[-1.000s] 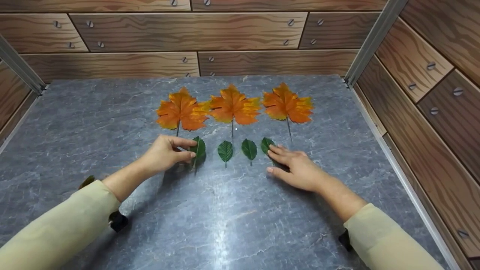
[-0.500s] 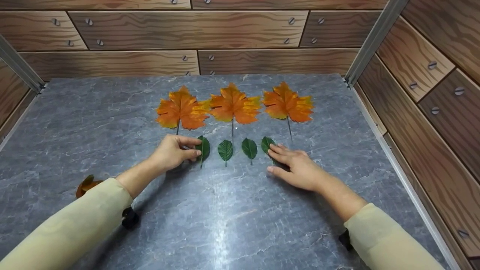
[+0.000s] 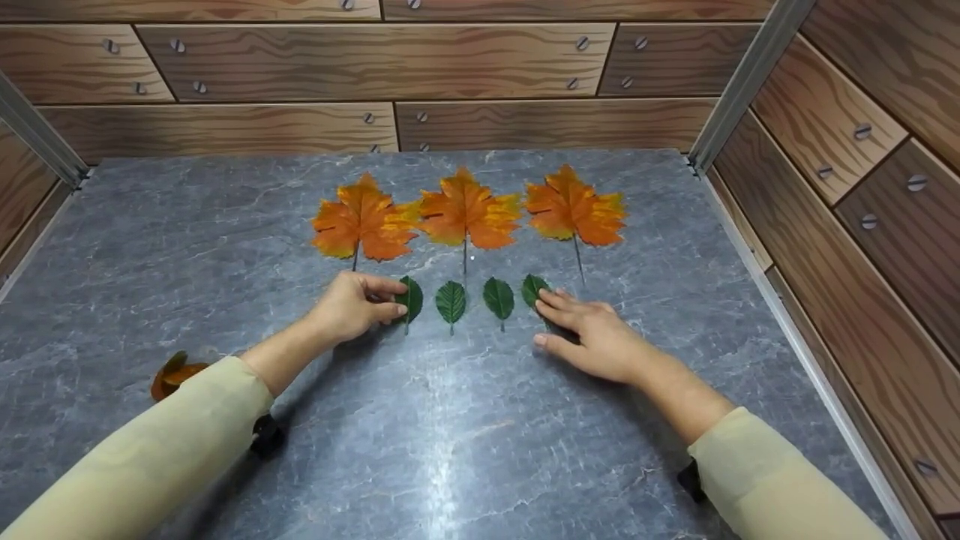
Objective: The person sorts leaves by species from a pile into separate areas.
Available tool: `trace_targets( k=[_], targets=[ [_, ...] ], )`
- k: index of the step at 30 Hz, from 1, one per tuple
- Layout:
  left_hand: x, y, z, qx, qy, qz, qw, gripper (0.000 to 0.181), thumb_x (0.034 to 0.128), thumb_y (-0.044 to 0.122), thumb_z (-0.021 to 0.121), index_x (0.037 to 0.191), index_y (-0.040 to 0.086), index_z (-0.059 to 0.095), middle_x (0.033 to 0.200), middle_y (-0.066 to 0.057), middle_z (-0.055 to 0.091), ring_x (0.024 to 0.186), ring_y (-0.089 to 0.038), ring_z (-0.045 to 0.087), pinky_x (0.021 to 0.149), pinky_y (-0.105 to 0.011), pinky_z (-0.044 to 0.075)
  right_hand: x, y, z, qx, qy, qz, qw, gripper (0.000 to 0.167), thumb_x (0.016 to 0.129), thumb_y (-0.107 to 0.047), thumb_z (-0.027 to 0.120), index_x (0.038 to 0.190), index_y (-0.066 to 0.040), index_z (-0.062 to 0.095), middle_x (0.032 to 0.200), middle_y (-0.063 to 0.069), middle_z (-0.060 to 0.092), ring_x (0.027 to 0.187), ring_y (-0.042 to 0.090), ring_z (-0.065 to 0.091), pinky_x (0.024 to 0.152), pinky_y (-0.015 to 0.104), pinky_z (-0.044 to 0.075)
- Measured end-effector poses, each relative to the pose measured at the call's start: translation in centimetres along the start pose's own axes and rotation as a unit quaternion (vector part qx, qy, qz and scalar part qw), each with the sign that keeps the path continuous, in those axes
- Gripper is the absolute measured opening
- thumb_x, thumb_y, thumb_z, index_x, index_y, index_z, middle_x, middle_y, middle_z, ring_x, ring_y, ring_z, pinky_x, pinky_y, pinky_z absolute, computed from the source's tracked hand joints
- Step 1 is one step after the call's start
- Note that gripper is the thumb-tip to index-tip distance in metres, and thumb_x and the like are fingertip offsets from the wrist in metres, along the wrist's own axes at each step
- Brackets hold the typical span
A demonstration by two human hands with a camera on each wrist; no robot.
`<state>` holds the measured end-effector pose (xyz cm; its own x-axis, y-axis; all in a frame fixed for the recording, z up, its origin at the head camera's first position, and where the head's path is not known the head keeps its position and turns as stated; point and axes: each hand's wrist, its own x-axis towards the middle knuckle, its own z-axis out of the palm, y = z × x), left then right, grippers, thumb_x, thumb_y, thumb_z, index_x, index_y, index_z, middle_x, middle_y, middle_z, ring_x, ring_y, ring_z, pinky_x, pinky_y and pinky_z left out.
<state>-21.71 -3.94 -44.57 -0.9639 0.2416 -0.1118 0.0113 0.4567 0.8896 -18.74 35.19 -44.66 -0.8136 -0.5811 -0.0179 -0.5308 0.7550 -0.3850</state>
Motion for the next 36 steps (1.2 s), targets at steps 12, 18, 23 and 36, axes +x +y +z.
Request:
trace_targets(
  k=[12, 18, 23, 36],
  targets=[
    [0.20, 0.05, 0.11, 0.014, -0.008, -0.002, 0.9999, 0.028, 0.0945, 0.008, 0.082, 0.122, 0.003, 0.080, 0.087, -0.003, 0.072, 0.075, -0.011, 0.061, 0.066, -0.023, 0.049, -0.09, 0.07, 0.01, 0.000, 0.001, 0.002, 1.0000, 0.062, 0.110, -0.043, 0.058, 0.161, -0.010, 0.047, 0.169, 0.009, 0.035, 0.155, 0.040, 0.033, 0.121, 0.069, 0.023],
    [0.39, 0.07, 0.09, 0.037, -0.013, 0.004, 0.9992, 0.030, 0.0945, 0.009, 0.082, 0.123, 0.003, 0.079, 0.085, -0.001, 0.072, 0.076, -0.010, 0.060, 0.068, -0.022, 0.047, -0.11, 0.02, -0.02, 0.001, 0.003, 0.001, 1.0000, 0.062, 0.110, -0.043, 0.058, 0.161, -0.009, 0.047, 0.169, 0.010, 0.036, 0.154, 0.039, 0.034, 0.120, 0.067, 0.025],
    [0.45, 0.23, 0.00, 0.056, -0.021, 0.008, 0.9982, 0.032, 0.0949, 0.010, 0.082, 0.126, 0.003, 0.079, 0.085, -0.002, 0.073, 0.078, -0.011, 0.060, 0.069, -0.023, 0.047, -0.16, 0.05, -0.04, 0.005, 0.006, 0.000, 1.0000, 0.062, 0.110, -0.042, 0.059, 0.160, -0.009, 0.047, 0.169, 0.011, 0.037, 0.154, 0.039, 0.035, 0.119, 0.066, 0.026],
    [0.17, 0.20, -0.61, 0.021, -0.040, 0.000, 0.9990, 0.037, 0.0974, 0.010, 0.079, 0.134, 0.004, 0.074, 0.090, -0.006, 0.073, 0.075, -0.012, 0.059, 0.064, -0.023, 0.047, 0.02, 0.01, -0.03, 0.004, -0.007, 0.010, 0.9999, 0.063, 0.110, -0.046, 0.057, 0.162, -0.012, 0.045, 0.170, 0.007, 0.035, 0.156, 0.037, 0.032, 0.120, 0.067, 0.024]
  ],
)
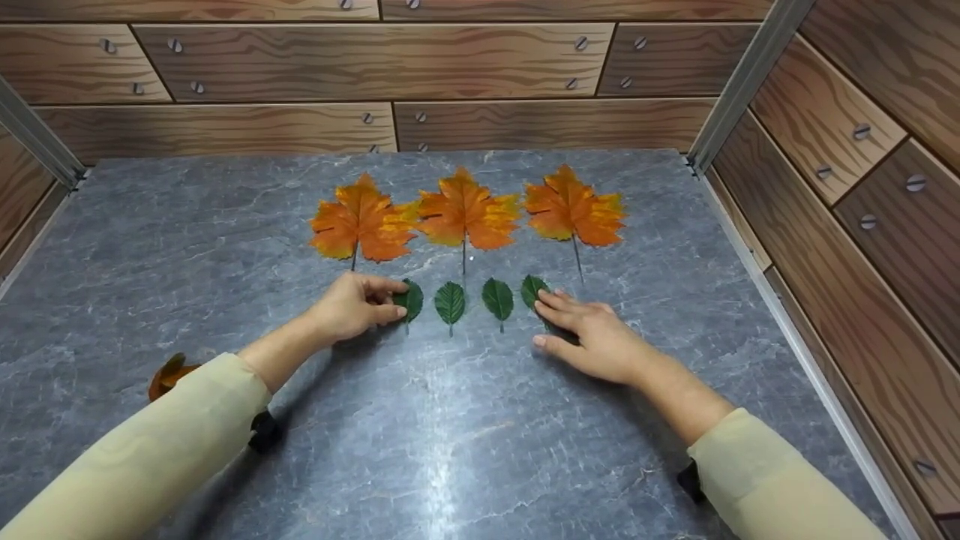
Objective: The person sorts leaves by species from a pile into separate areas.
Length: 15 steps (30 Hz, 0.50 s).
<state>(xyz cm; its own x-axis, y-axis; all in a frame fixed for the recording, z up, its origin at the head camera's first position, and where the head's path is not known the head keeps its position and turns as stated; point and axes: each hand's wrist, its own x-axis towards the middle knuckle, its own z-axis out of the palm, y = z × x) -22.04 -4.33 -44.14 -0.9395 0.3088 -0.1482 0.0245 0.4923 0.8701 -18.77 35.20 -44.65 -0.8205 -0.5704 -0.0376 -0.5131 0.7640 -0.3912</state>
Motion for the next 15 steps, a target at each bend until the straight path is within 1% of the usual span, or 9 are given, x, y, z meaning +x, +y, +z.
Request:
trace_targets(
  k=[5, 10, 12, 15],
  targets=[
    [-0.3, -0.2, -0.5, -0.035, -0.009, 0.000, 0.9993, 0.042, 0.0970, 0.006, 0.078, 0.138, 0.001, 0.070, 0.084, -0.007, 0.072, 0.066, -0.013, 0.058, 0.054, -0.022, 0.045, 0.0, 0.0, 0.0, -0.002, -0.001, 0.000, 1.0000, 0.063, 0.110, -0.047, 0.056, 0.162, -0.013, 0.045, 0.170, 0.006, 0.034, 0.156, 0.036, 0.032, 0.121, 0.067, 0.024],
    [-0.8, -0.1, -1.0, -0.050, -0.024, -0.008, 0.9984, 0.045, 0.0983, 0.007, 0.077, 0.142, 0.002, 0.068, 0.083, -0.006, 0.070, 0.061, -0.013, 0.057, 0.052, -0.023, 0.046, 0.0, 0.0, 0.0, -0.002, 0.002, -0.004, 1.0000, 0.062, 0.110, -0.046, 0.057, 0.162, -0.012, 0.046, 0.170, 0.007, 0.035, 0.155, 0.037, 0.033, 0.120, 0.068, 0.024],
    [-1.1, 0.1, -1.3, -0.055, -0.034, -0.011, 0.9979, 0.045, 0.0992, 0.008, 0.076, 0.143, 0.003, 0.067, 0.087, -0.008, 0.072, 0.063, -0.015, 0.060, 0.053, -0.024, 0.049, 0.0, 0.0, 0.0, 0.000, 0.004, -0.008, 1.0000, 0.062, 0.110, -0.044, 0.058, 0.161, -0.011, 0.046, 0.170, 0.008, 0.036, 0.155, 0.038, 0.034, 0.120, 0.068, 0.025],
    [-1.6, 0.5, -2.0, -0.058, -0.045, -0.005, 0.9973, 0.045, 0.1000, 0.009, 0.075, 0.144, 0.002, 0.066, 0.094, -0.012, 0.075, 0.071, -0.020, 0.067, 0.058, -0.027, 0.053, 0.0, 0.0, 0.0, 0.000, 0.006, -0.011, 0.9999, 0.062, 0.110, -0.043, 0.058, 0.161, -0.009, 0.046, 0.169, 0.009, 0.036, 0.154, 0.038, 0.034, 0.119, 0.067, 0.026]
  ],
)
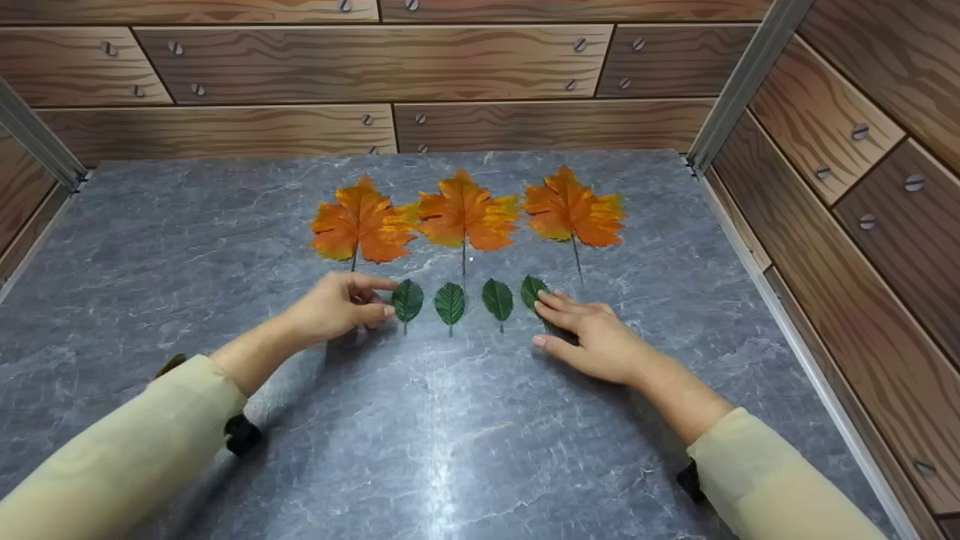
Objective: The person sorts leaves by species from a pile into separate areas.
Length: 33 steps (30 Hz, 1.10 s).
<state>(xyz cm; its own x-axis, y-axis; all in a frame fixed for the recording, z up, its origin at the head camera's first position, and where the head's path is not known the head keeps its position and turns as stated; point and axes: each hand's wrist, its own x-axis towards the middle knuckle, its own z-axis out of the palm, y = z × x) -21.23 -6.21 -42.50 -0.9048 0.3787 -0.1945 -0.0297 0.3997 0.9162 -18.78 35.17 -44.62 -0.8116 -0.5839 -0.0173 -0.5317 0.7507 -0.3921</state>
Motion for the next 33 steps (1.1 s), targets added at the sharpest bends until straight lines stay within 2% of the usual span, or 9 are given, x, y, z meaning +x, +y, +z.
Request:
trace_targets(
  k=[4, 8, 10, 18, 20, 23, 27, 33],
  targets=[
    [-0.9, 0.7, -1.3, 0.007, -0.004, 0.019, 0.9998, 0.046, 0.0999, 0.011, 0.076, 0.144, 0.003, 0.066, 0.101, -0.014, 0.075, 0.084, -0.026, 0.071, 0.068, -0.032, 0.057, 0.0, 0.0, 0.0, -0.001, -0.002, 0.002, 1.0000, 0.063, 0.110, -0.044, 0.058, 0.161, -0.010, 0.046, 0.169, 0.009, 0.036, 0.154, 0.038, 0.034, 0.120, 0.067, 0.025],
    [-2.3, 1.8, -3.2, 0.010, -0.005, 0.028, 0.9995, 0.045, 0.1001, 0.015, 0.076, 0.144, 0.007, 0.067, 0.108, -0.016, 0.076, 0.090, -0.030, 0.073, 0.082, -0.044, 0.060, 0.0, 0.1, 0.0, -0.003, -0.003, 0.004, 1.0000, 0.063, 0.110, -0.044, 0.057, 0.161, -0.010, 0.046, 0.169, 0.009, 0.036, 0.154, 0.038, 0.034, 0.120, 0.068, 0.025],
    [-3.2, 2.2, -4.2, 0.011, -0.003, 0.030, 0.9995, 0.044, 0.1009, 0.016, 0.075, 0.144, 0.010, 0.068, 0.109, -0.016, 0.077, 0.093, -0.031, 0.075, 0.085, -0.048, 0.059, 0.0, 0.1, 0.0, -0.004, -0.003, 0.005, 1.0000, 0.063, 0.110, -0.045, 0.057, 0.161, -0.010, 0.046, 0.169, 0.009, 0.036, 0.154, 0.038, 0.034, 0.120, 0.068, 0.025],
    [-6.9, 2.8, -8.1, 0.037, 0.014, 0.044, 0.9982, 0.045, 0.1031, 0.024, 0.074, 0.146, 0.013, 0.066, 0.104, -0.005, 0.079, 0.096, -0.029, 0.073, 0.075, -0.033, 0.053, 0.0, 0.0, 0.0, -0.007, 0.001, 0.004, 1.0000, 0.062, 0.110, -0.044, 0.058, 0.161, -0.010, 0.047, 0.169, 0.010, 0.036, 0.154, 0.038, 0.035, 0.120, 0.068, 0.026],
    [-7.7, 2.5, -9.0, 0.043, 0.015, 0.046, 0.9979, 0.045, 0.1033, 0.024, 0.073, 0.147, 0.013, 0.066, 0.104, -0.006, 0.079, 0.097, -0.029, 0.073, 0.074, -0.033, 0.054, 0.0, 0.0, 0.1, -0.007, 0.003, 0.003, 1.0000, 0.062, 0.110, -0.043, 0.059, 0.160, -0.010, 0.047, 0.169, 0.010, 0.037, 0.154, 0.038, 0.035, 0.120, 0.068, 0.026],
    [-9.0, 1.8, -10.1, 0.049, 0.011, 0.044, 0.9978, 0.044, 0.1032, 0.023, 0.074, 0.145, 0.011, 0.066, 0.105, -0.006, 0.078, 0.099, -0.027, 0.073, 0.079, -0.032, 0.057, 0.0, 0.0, 0.1, -0.008, 0.006, 0.001, 1.0000, 0.062, 0.110, -0.042, 0.059, 0.160, -0.009, 0.047, 0.168, 0.010, 0.037, 0.153, 0.039, 0.036, 0.119, 0.069, 0.026],
    [-10.6, 0.4, -11.3, 0.056, -0.002, 0.039, 0.9977, 0.039, 0.1008, 0.020, 0.076, 0.138, 0.008, 0.072, 0.108, -0.008, 0.077, 0.099, -0.025, 0.071, 0.084, -0.032, 0.060, -0.1, 0.0, 0.0, -0.003, 0.006, 0.000, 1.0000, 0.061, 0.109, -0.041, 0.060, 0.160, -0.008, 0.048, 0.168, 0.010, 0.038, 0.154, 0.039, 0.035, 0.119, 0.069, 0.026],
    [-13.0, -1.5, -13.0, 0.099, -0.062, 0.030, 0.9927, 0.032, 0.0977, 0.020, 0.079, 0.126, 0.006, 0.076, 0.118, -0.010, 0.077, 0.107, -0.022, 0.072, 0.094, -0.032, 0.058, 0.0, 0.0, 0.0, 0.001, 0.001, 0.003, 1.0000, 0.061, 0.110, -0.042, 0.059, 0.160, -0.009, 0.047, 0.169, 0.009, 0.037, 0.155, 0.038, 0.034, 0.119, 0.068, 0.026]
  ],
)
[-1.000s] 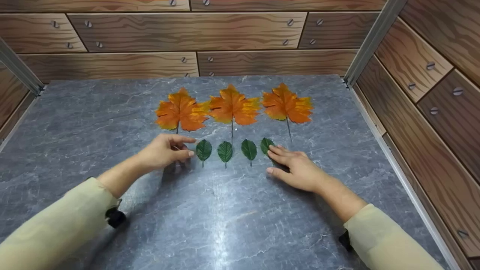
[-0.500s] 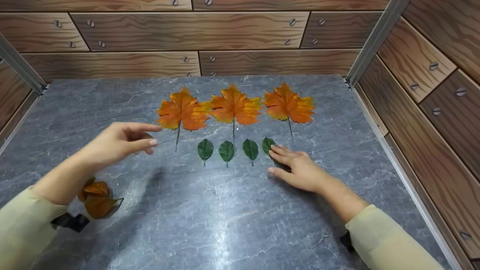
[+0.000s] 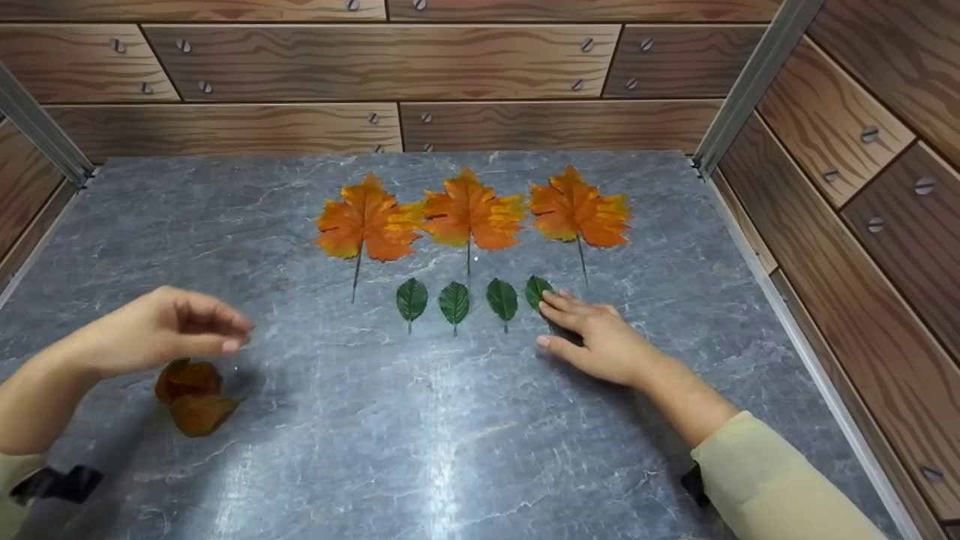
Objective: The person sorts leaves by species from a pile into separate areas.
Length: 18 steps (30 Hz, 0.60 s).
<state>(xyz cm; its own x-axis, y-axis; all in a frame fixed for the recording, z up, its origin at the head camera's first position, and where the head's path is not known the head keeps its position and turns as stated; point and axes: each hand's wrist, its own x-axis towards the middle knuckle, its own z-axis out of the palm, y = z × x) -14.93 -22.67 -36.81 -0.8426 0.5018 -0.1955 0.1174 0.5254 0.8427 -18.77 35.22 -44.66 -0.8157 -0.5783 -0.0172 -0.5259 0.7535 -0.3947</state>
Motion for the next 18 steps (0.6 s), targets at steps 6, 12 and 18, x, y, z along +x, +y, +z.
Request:
trace_targets(
  k=[6, 12, 18],
  targets=[
    [-2.1, -1.1, -0.8, 0.018, -0.065, -0.027, 0.9973, 0.027, 0.0961, 0.015, 0.080, 0.120, 0.002, 0.077, 0.111, -0.012, 0.078, 0.094, -0.024, 0.074, 0.078, -0.035, 0.062, 0.1, -0.1, 0.0, -0.002, 0.003, -0.003, 1.0000, 0.061, 0.110, -0.041, 0.059, 0.160, -0.009, 0.048, 0.168, 0.010, 0.038, 0.154, 0.040, 0.034, 0.119, 0.069, 0.026],
    [-2.9, -2.2, -0.9, 0.005, -0.101, -0.024, 0.9946, 0.025, 0.0916, 0.005, 0.082, 0.115, -0.002, 0.077, 0.110, -0.014, 0.078, 0.103, -0.027, 0.073, 0.079, -0.028, 0.061, 0.1, -0.2, 0.0, -0.003, 0.003, 0.000, 1.0000, 0.061, 0.110, -0.041, 0.059, 0.160, -0.008, 0.048, 0.168, 0.010, 0.038, 0.154, 0.040, 0.035, 0.119, 0.069, 0.026],
    [-2.9, -2.9, -0.7, 0.025, -0.109, -0.009, 0.9936, 0.023, 0.0874, 0.002, 0.084, 0.110, 0.000, 0.078, 0.102, -0.008, 0.078, 0.095, -0.024, 0.072, 0.074, -0.026, 0.060, 0.1, -0.1, 0.0, -0.003, 0.004, -0.001, 1.0000, 0.061, 0.110, -0.041, 0.059, 0.160, -0.008, 0.048, 0.168, 0.011, 0.037, 0.154, 0.041, 0.034, 0.119, 0.070, 0.025]
  ],
)
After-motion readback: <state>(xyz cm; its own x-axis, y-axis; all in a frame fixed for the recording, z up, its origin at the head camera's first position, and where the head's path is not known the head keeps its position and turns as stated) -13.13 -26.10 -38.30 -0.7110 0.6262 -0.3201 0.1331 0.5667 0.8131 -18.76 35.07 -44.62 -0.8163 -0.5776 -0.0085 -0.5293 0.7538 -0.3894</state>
